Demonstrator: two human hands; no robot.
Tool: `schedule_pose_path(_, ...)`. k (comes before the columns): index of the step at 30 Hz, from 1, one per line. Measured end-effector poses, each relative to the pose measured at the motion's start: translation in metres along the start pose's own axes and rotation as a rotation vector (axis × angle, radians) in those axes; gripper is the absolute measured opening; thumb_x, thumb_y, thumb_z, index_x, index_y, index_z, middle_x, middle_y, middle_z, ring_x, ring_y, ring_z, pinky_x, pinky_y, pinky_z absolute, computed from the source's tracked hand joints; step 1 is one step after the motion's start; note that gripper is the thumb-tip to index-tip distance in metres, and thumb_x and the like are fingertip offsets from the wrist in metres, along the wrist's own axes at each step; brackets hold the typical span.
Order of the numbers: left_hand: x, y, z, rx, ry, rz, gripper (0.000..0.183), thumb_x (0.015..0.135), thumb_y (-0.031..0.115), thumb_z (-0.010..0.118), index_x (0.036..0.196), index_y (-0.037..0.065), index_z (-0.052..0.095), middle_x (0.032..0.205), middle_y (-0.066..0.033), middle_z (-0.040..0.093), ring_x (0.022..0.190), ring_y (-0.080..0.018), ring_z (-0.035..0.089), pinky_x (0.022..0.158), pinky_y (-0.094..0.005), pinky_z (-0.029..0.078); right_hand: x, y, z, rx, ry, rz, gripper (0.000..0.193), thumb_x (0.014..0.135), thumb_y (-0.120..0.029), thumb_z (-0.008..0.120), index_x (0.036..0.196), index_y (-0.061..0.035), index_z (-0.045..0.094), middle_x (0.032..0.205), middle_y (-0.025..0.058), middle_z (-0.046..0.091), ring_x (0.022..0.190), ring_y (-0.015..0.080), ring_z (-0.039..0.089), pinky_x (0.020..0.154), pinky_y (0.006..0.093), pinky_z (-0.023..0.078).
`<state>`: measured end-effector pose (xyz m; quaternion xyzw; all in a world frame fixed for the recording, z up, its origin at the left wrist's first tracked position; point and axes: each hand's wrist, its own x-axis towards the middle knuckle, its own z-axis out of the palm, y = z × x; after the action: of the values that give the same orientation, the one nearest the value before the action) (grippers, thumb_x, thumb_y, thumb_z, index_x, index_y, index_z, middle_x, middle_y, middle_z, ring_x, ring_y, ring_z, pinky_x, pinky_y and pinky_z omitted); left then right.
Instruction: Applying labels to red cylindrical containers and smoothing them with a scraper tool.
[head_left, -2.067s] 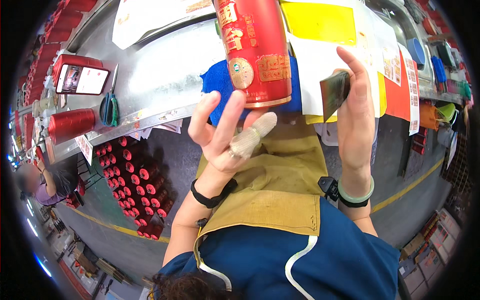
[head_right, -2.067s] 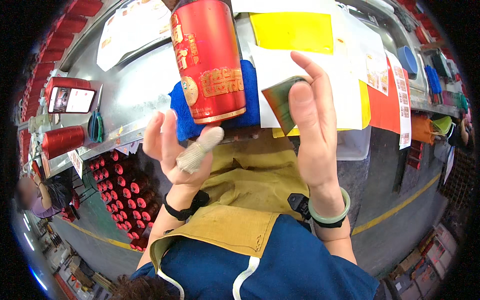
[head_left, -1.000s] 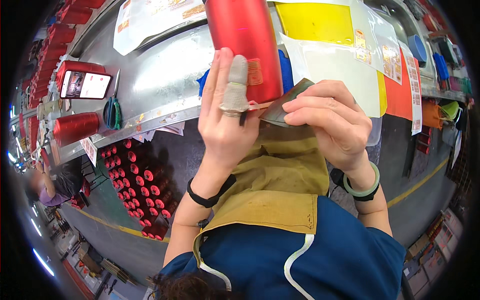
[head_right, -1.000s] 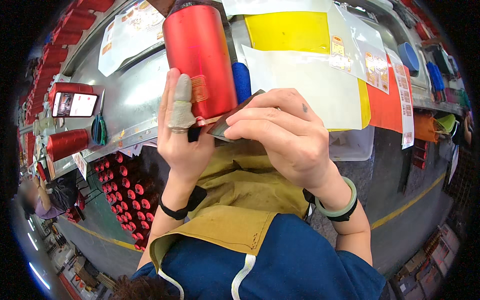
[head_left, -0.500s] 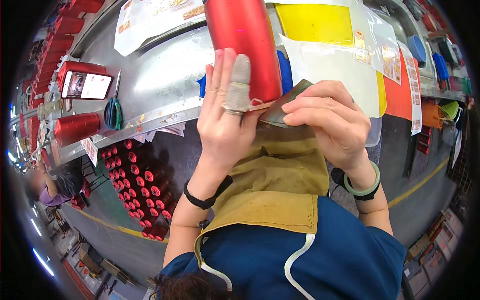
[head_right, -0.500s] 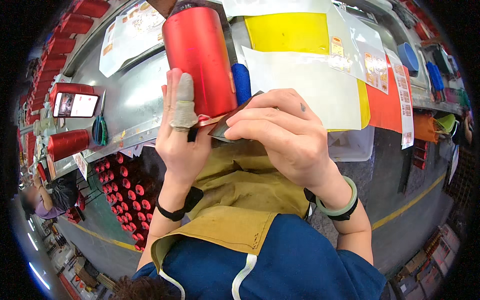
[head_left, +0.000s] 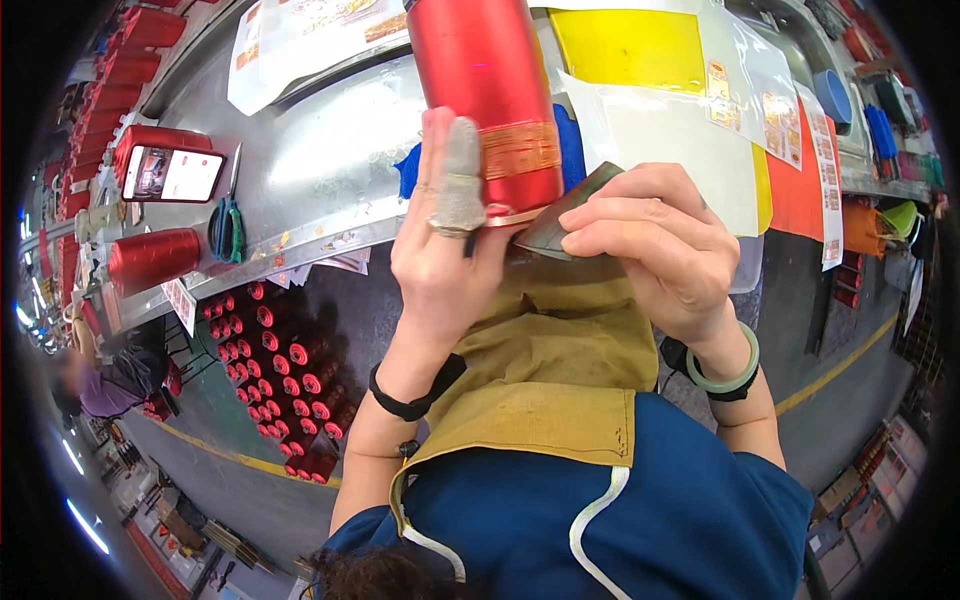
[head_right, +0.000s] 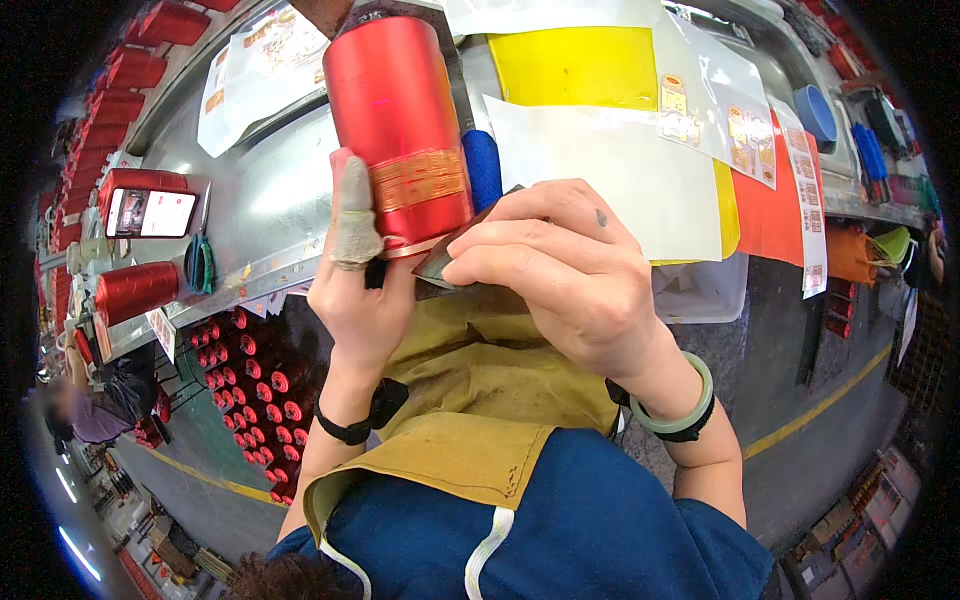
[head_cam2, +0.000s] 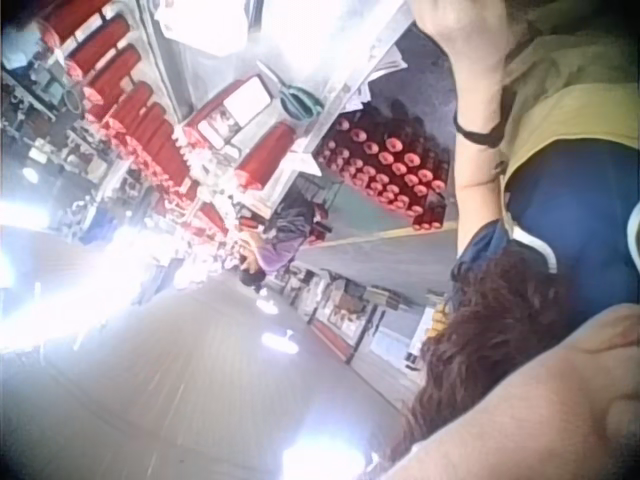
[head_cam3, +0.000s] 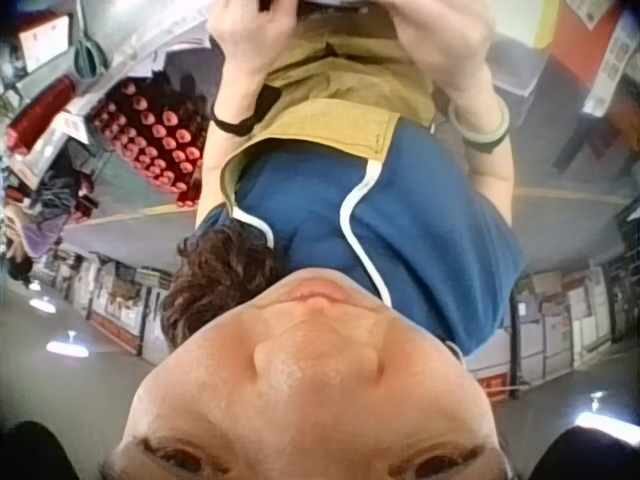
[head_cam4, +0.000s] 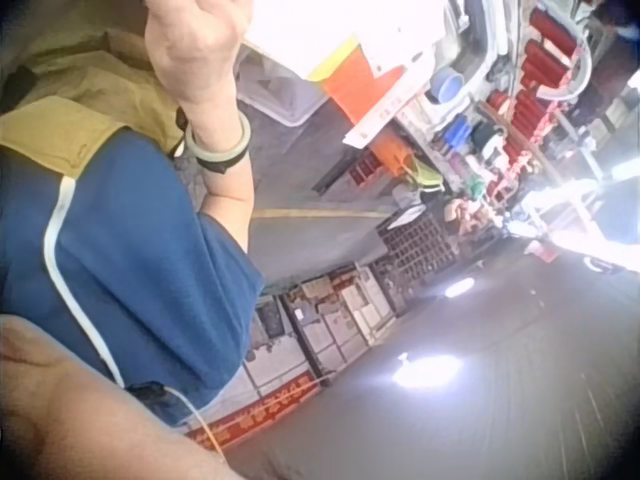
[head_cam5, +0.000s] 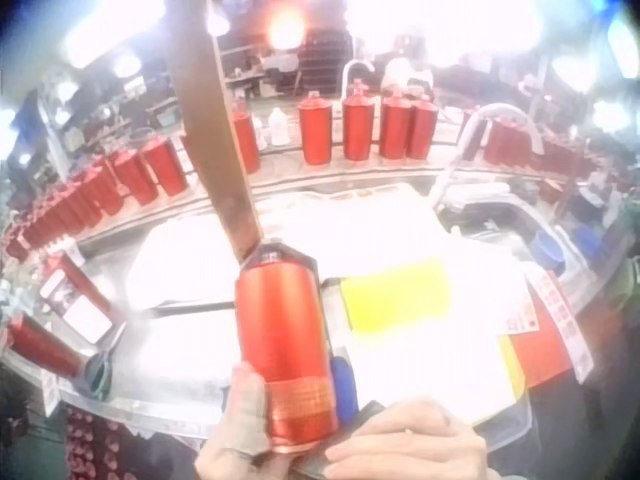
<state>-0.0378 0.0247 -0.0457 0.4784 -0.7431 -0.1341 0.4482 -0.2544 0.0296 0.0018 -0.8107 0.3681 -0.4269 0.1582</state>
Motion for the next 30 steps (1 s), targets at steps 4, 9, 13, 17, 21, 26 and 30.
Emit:
schedule_pose_path(4,-0.011,-0.003,-0.012,-0.059,-0.084,-0.162,0.079,0.076,-0.002,0.082,0.149,-0.006,0.051,0.156,-0.0282,0.049,0.138,-0.0460,0.055,0.110,-0.0462,0.049,0.000,-0.001,-0.001,-0.002,-0.005,-0.012,0.022,0.075,-0.008,0.067,0.094,-0.0071,0.078,0.095,0.0038,0.077,0.093,0.0239,0.069,0.083,0.0376,0.055)
schedule_pose_path(9,0.010,0.014,-0.002,0.053,0.024,0.050,0.078,0.073,-0.006,0.081,0.147,-0.004,0.054,0.158,-0.0245,0.047,0.145,-0.0452,0.047,0.115,-0.0480,0.045,0.003,-0.001,0.000,-0.038,0.008,-0.033,0.021,0.075,-0.007,0.068,0.094,-0.0070,0.078,0.094,0.0033,0.077,0.092,0.0238,0.070,0.083,0.0379,0.055)
schedule_pose_path(13,0.007,0.008,-0.001,0.090,-0.037,0.092,0.079,0.077,-0.004,0.081,0.150,-0.004,0.052,0.158,-0.0250,0.047,0.143,-0.0433,0.050,0.112,-0.0452,0.048,0.002,0.000,-0.001,-0.011,0.011,-0.010,0.022,0.074,-0.007,0.069,0.094,-0.0067,0.078,0.094,0.0035,0.077,0.092,0.0238,0.070,0.082,0.0378,0.055)
schedule_pose_path(17,-0.011,-0.002,-0.012,-0.145,-0.100,-0.261,0.077,0.084,0.002,0.081,0.153,-0.004,0.047,0.156,-0.0251,0.049,0.141,-0.0388,0.054,0.110,-0.0421,0.049,0.004,-0.002,-0.001,-0.013,-0.009,-0.028,0.023,0.073,-0.006,0.069,0.094,-0.0060,0.078,0.094,0.0042,0.077,0.092,0.0240,0.070,0.082,0.0384,0.055)
schedule_pose_path(21,-0.004,0.005,-0.010,-0.033,-0.044,-0.177,0.078,0.082,0.009,0.083,0.150,-0.005,0.048,0.150,-0.0239,0.057,0.137,-0.0382,0.057,0.116,-0.0485,0.043,0.005,-0.003,0.000,-0.025,-0.001,-0.043,0.023,0.073,-0.004,0.070,0.094,-0.0061,0.078,0.094,0.0039,0.077,0.092,0.0235,0.070,0.083,0.0388,0.055)
schedule_pose_path(26,-0.002,-0.004,-0.012,0.178,-0.038,-0.004,0.080,0.082,0.020,0.085,0.149,-0.005,0.049,0.147,-0.0223,0.059,0.133,-0.0370,0.058,0.124,-0.0605,0.026,-0.003,0.000,-0.002,-0.025,-0.054,0.009,0.023,0.072,-0.003,0.071,0.094,-0.0063,0.078,0.094,0.0039,0.077,0.091,0.0237,0.070,0.083,0.0381,0.055)
schedule_pose_path(30,-0.007,-0.009,-0.010,0.147,-0.076,-0.025,0.077,0.086,0.022,0.082,0.149,-0.006,0.048,0.147,-0.0220,0.058,0.133,-0.0361,0.057,0.125,-0.0605,0.023,-0.003,-0.003,-0.009,-0.007,-0.020,0.067,0.024,0.072,0.001,0.072,0.093,-0.0070,0.078,0.094,0.0045,0.077,0.091,0.0245,0.070,0.083,0.0366,0.056)
